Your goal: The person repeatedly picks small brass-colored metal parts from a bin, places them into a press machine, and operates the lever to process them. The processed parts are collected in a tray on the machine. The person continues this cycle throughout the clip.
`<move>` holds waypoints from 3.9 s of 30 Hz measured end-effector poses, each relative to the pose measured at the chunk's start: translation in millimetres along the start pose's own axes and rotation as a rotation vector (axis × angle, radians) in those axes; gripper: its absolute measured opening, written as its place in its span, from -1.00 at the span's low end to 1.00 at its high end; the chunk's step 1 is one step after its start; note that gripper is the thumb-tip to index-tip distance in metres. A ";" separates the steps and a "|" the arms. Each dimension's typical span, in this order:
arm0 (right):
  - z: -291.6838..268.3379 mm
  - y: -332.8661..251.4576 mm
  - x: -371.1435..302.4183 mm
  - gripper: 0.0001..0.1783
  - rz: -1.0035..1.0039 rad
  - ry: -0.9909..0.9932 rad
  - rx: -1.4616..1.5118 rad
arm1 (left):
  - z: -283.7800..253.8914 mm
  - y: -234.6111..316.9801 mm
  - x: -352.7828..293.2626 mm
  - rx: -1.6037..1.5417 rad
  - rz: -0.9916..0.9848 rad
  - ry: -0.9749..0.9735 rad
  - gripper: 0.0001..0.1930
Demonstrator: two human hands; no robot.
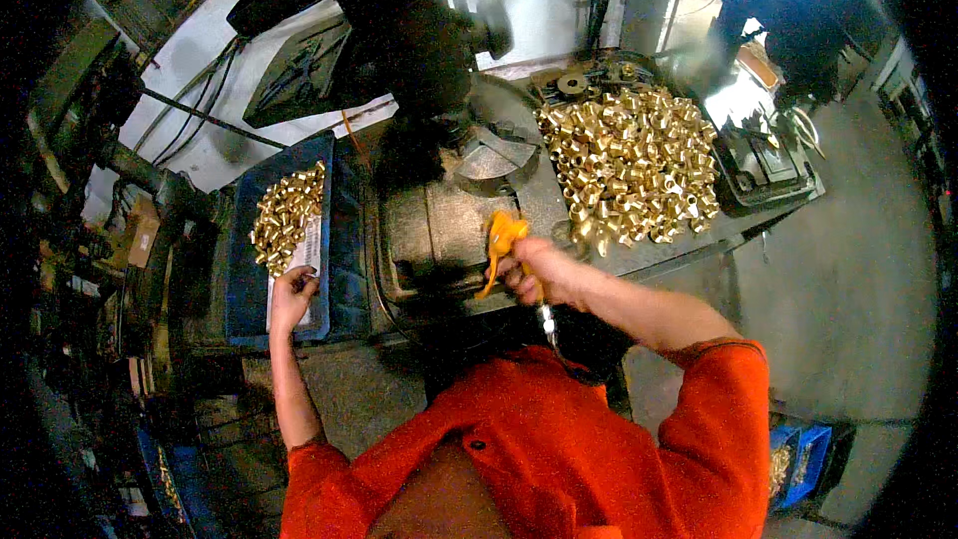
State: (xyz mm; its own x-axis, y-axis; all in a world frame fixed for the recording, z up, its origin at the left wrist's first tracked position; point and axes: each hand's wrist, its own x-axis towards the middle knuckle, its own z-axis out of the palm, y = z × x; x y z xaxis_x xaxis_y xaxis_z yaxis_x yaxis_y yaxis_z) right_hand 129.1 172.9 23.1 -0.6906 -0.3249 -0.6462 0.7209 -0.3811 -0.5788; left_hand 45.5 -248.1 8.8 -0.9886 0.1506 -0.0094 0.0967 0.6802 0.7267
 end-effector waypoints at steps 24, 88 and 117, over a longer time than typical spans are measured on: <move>-69.9 29.4 11.3 -0.64 0.064 -0.323 -0.029 | -4.4 12.7 -3.8 0.226 0.020 -0.055 -0.76; -72.2 108.2 12.1 -0.65 -0.601 0.111 -1.161 | 15.4 -50.6 190.0 0.435 -0.428 0.354 -0.57; 12.9 54.0 19.2 -0.45 -0.649 -0.392 -0.456 | 149.8 136.7 -42.0 -0.903 0.133 -0.307 -0.82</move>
State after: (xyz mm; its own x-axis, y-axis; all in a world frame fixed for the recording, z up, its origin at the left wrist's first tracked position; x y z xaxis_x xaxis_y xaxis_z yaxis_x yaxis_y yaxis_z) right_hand 154.0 135.0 -14.2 -0.8816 -0.4697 0.0471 0.0750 -0.2378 -0.9684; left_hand 117.6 -54.0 5.5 -0.8902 0.4549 0.0248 -0.0469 -0.1456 0.9882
